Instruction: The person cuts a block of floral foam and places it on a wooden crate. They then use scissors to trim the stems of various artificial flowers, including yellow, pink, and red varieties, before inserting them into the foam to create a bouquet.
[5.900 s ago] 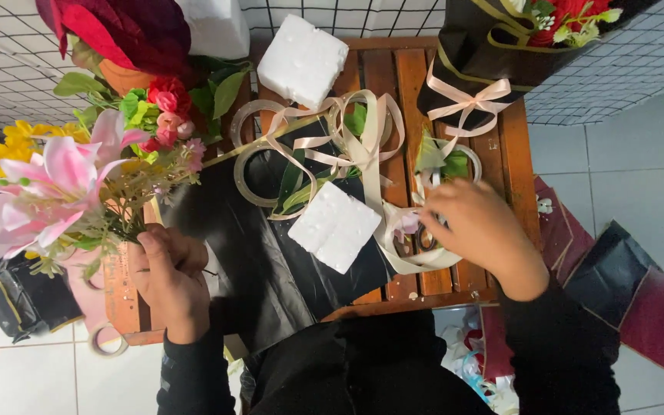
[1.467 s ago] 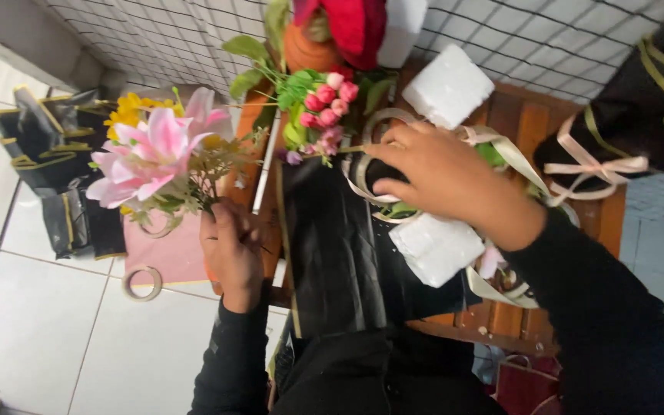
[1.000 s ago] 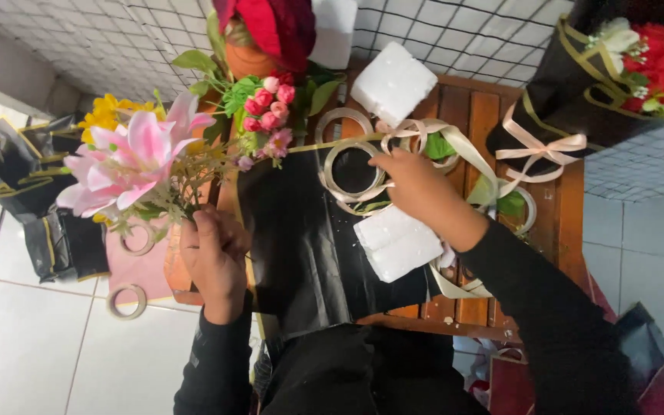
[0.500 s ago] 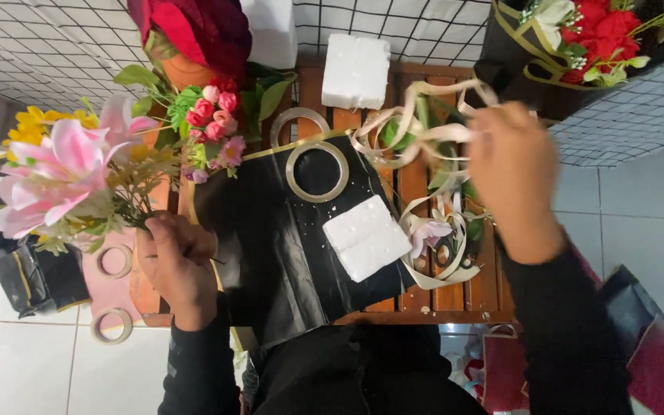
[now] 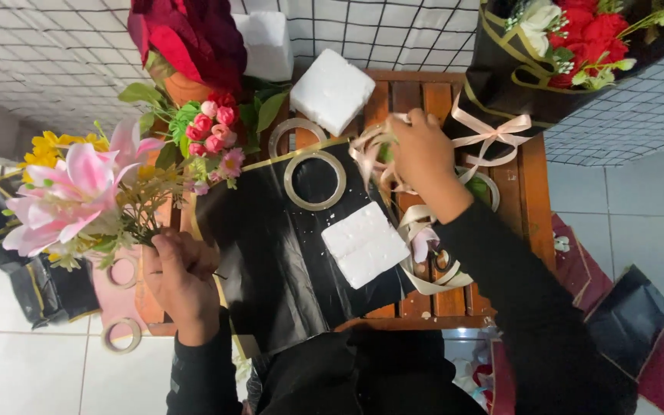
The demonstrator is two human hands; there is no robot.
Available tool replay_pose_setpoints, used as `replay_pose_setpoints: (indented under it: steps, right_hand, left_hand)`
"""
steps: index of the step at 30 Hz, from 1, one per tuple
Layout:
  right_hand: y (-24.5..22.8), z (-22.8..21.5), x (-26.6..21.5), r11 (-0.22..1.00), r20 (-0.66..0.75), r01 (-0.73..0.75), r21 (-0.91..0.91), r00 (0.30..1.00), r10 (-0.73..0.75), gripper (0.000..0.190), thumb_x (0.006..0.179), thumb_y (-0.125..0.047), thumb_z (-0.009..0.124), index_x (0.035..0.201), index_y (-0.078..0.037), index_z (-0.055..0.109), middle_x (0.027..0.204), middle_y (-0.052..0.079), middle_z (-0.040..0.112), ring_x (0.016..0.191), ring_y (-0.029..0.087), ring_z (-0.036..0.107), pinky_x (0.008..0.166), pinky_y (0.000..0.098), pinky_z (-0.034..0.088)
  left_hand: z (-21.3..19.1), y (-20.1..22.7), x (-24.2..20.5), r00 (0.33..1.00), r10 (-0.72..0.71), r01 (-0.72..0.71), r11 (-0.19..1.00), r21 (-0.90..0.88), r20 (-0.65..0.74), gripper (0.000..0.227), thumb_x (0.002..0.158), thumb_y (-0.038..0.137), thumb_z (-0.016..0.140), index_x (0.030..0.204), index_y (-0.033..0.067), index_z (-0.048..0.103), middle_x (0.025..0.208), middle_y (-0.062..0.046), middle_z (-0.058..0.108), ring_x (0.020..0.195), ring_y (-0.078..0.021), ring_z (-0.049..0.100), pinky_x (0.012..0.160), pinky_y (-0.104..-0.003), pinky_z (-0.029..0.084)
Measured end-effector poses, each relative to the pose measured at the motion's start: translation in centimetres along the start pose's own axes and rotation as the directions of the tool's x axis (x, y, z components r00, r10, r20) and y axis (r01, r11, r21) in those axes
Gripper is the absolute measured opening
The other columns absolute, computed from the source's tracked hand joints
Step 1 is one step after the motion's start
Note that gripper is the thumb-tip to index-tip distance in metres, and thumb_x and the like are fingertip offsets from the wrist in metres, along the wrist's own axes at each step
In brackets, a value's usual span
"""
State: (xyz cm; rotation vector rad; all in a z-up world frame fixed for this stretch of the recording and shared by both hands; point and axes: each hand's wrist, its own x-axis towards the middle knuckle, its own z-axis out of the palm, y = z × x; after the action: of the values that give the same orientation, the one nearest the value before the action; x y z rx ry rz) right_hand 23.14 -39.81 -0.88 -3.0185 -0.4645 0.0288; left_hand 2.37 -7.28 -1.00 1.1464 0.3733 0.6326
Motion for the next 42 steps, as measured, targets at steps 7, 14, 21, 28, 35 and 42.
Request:
replay_pose_setpoints:
  steps: [7, 14, 21, 28, 35, 42]
  right_hand:
    - [3.3, -6.5, -6.8, 0.922, 0.005, 0.006, 0.388, 1.0, -0.008, 0.034, 0.088, -0.005, 0.071, 0.121, -0.015, 0.073, 0.108, 0.018, 0.071, 0.102, 0.043, 0.07, 0.086, 0.049, 0.057]
    - [7.9, -15.7, -13.5, 0.901, 0.102, -0.273, 0.339, 0.962, 0.253, 0.032, 0.1, -0.001, 0.067, 0.132, -0.007, 0.068, 0.096, 0.012, 0.07, 0.054, 0.017, 0.049, 0.046, 0.0289, 0.042]
    - [9.6, -14.4, -15.4, 0.769, 0.225, -0.575, 0.279, 0.818, 0.53, 0.025, 0.116, -0.023, 0.051, 0.13, -0.007, 0.064, 0.08, 0.011, 0.064, 0.054, 0.021, 0.053, 0.048, 0.0315, 0.048]
    - [12.7, -5.8, -16.2, 0.783, 0.135, -0.283, 0.554, 0.959, 0.251, 0.022, 0.104, -0.014, 0.055, 0.114, -0.006, 0.073, 0.135, 0.006, 0.067, 0.121, 0.021, 0.063, 0.1, 0.0347, 0.048]
    - [10.9, -7.2, -17.5, 0.65, 0.052, -0.337, 0.681, 0.908, 0.416, 0.023, 0.106, -0.011, 0.059, 0.121, -0.007, 0.075, 0.102, 0.004, 0.072, 0.078, 0.01, 0.056, 0.063, 0.0223, 0.043]
    - [13.6, -7.4, -16.8, 0.211, -0.217, 0.159, 0.964, 0.931, 0.292, 0.014, 0.101, -0.004, 0.049, 0.103, -0.005, 0.062, 0.1, 0.012, 0.068, 0.095, 0.024, 0.07, 0.092, 0.0359, 0.061]
  left_hand:
    - [1.2, -0.8, 0.0, 0.998, -0.061, 0.061, 0.998, 0.015, 0.014, 0.03, 0.113, 0.039, 0.047, 0.093, 0.0169, 0.043, 0.062, 0.007, 0.023, 0.045, -0.0056, 0.025, 0.044, -0.021, 0.023]
    - [2.5, -0.6, 0.1, 0.992, -0.12, 0.123, 0.989, 0.087, -0.036, 0.039, 0.106, 0.048, 0.05, 0.084, 0.0173, 0.039, 0.061, 0.005, 0.026, 0.054, -0.0079, 0.025, 0.047, -0.026, 0.021]
    - [3.6, -0.7, -0.5, 0.981, -0.194, 0.195, 0.976, 0.097, -0.021, 0.035, 0.104, 0.051, 0.053, 0.087, 0.0217, 0.046, 0.067, 0.007, 0.024, 0.055, -0.0076, 0.019, 0.05, -0.025, 0.018]
    - [5.4, -0.3, -1.2, 0.984, -0.139, 0.131, 0.988, 0.083, 0.111, 0.039, 0.104, 0.05, 0.054, 0.086, 0.0174, 0.042, 0.066, 0.005, 0.02, 0.053, -0.0071, 0.015, 0.048, -0.025, 0.016]
    - [5.9, -0.4, -1.1, 0.984, -0.137, 0.123, 0.985, 0.118, 0.112, 0.041, 0.101, 0.055, 0.058, 0.087, 0.0183, 0.044, 0.067, 0.007, 0.024, 0.054, -0.0055, 0.019, 0.047, -0.023, 0.017]
    - [4.7, -0.4, -0.3, 0.991, -0.134, 0.131, 0.986, 0.106, 0.016, 0.036, 0.102, 0.054, 0.056, 0.09, 0.0217, 0.046, 0.066, 0.008, 0.024, 0.056, -0.0055, 0.018, 0.049, -0.023, 0.017]
